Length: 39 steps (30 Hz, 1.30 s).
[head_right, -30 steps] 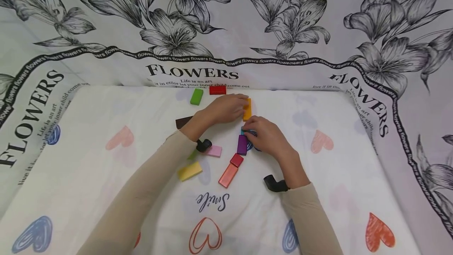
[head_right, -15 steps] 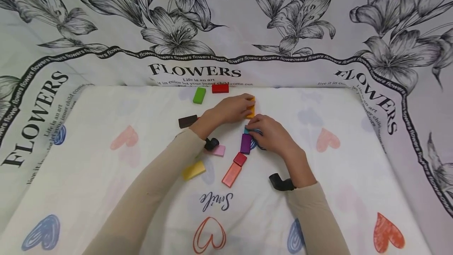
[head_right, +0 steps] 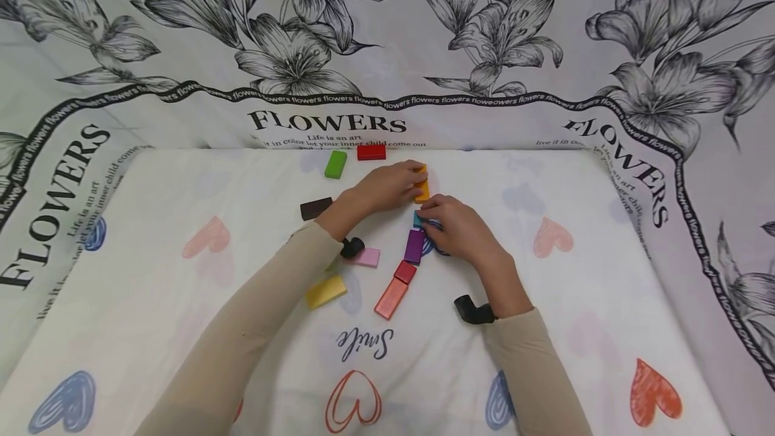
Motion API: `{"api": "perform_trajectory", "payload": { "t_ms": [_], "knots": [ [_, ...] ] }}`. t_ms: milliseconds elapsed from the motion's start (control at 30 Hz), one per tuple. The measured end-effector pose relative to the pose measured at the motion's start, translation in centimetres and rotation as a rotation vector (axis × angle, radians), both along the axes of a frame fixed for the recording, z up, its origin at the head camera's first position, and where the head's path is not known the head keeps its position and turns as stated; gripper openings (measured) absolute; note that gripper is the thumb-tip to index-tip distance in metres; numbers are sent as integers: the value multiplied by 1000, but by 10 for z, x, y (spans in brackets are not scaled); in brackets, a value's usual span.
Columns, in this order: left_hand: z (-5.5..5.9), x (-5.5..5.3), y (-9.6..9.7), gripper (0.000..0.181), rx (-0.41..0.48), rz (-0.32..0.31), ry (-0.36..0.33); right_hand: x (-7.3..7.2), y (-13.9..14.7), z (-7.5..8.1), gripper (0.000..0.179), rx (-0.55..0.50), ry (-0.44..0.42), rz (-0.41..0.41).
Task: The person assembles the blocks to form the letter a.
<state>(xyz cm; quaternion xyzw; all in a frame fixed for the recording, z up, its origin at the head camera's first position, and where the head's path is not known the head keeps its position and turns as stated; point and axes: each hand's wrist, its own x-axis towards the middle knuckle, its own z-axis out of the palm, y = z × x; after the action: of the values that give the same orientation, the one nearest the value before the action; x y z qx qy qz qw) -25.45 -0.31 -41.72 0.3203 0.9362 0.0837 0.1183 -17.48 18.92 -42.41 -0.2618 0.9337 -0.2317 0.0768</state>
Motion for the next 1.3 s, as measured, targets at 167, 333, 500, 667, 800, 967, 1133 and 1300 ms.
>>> {"api": "perform_trajectory", "payload": {
  "t_ms": [167, 333, 500, 667, 800, 967, 1133, 1300],
  "knots": [
    [0, 0, -1, 46, 2, -4, -12, -1, 0, -1, 31, 0, -6, -15],
    [0, 2, -1, 44, 1, -2, -5, -1, 1, -2, 32, -31, 28, -24],
    [1, 5, -3, 43, 4, -13, 10, -1, -1, -3, 33, -69, 48, -48],
    [2, 6, -4, 42, 3, -11, 17, -3, -1, -6, 33, -63, 57, -54],
    [1, 7, -2, 43, 2, -20, 14, -2, -1, -8, 33, -58, 62, -52],
    [2, 9, -1, 42, 13, -24, 19, -1, -1, -12, 32, -74, 72, -53],
    [4, 9, -1, 42, 9, -20, 11, -2, -2, -14, 32, -88, 80, -49],
    [5, 10, -1, 44, -9, -11, -6, -2, -3, -14, 32, -94, 75, -53]
  ]
}}
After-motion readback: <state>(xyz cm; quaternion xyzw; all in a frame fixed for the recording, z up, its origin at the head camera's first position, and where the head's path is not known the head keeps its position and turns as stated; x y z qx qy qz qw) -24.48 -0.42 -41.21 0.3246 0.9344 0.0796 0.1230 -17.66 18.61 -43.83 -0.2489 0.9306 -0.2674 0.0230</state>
